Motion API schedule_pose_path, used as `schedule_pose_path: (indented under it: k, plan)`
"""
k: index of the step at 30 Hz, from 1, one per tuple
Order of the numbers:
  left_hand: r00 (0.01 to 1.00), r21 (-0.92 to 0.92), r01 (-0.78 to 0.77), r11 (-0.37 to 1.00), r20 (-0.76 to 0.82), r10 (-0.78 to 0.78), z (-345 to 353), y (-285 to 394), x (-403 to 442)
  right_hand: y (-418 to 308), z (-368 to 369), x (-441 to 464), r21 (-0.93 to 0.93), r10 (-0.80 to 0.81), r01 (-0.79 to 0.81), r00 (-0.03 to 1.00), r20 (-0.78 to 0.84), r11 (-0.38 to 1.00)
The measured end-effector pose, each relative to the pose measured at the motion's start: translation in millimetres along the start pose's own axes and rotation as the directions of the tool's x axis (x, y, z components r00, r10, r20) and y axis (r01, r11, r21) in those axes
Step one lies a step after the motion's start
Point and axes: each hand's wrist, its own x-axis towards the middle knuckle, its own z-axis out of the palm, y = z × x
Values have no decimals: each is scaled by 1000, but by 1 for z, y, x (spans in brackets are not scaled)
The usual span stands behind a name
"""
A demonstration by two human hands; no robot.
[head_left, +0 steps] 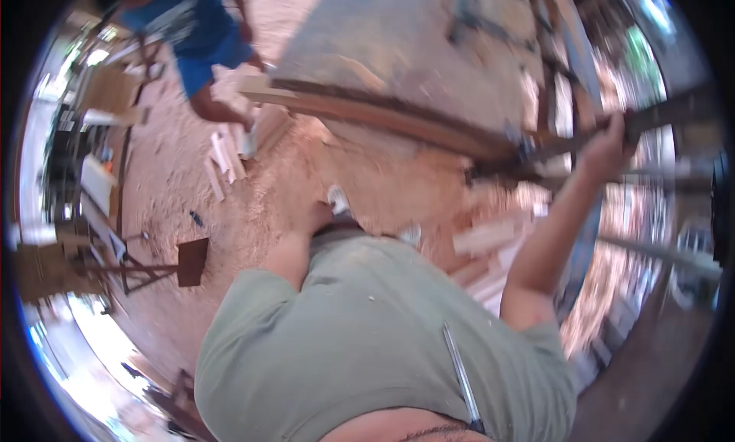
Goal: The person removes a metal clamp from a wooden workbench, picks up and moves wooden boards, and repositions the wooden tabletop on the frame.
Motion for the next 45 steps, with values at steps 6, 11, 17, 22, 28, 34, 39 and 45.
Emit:
schedule_pose_path:
  k: [6, 11, 17, 22, 28, 34, 39, 45]
  plan:
    - [948, -561, 289, 776, 53, -315, 31, 7, 12, -31, -18, 11, 641, 382, -482, 874, 301, 597]
    - [924, -747, 370, 552, 234, -302, 77, 35, 79, 1, -20, 9, 738, 177, -672, 736, 654, 65]
    - [950, -653, 301, 695, 271, -157, 159, 95, 204, 0, -14, 28, 730, -43, -514, 804, 593, 451]
    - [943, -786, 333, 520, 287, -170, 188, 186, 271, 4, -17, 35, 762, -174, -484, 784, 596, 430]
    - [989, -706, 146, 693, 83, -123, 279, 196, 372, -1, -18, 35, 743, -139, -555, 758, 637, 374]
    - [991, -312, -110, 944, -113, 78, 256, 225, 354, 3, -18, 38, 749, -171, -494, 773, 610, 441]
    - [883, -204, -380, 902, -369, 289, 220, 248, 330, -2, -15, 32, 750, -136, -417, 823, 551, 513]
    - [844, -95, -524, 846, -191, 501, 217, 276, 345, 0, -21, 44, 748, -93, -539, 785, 613, 388]
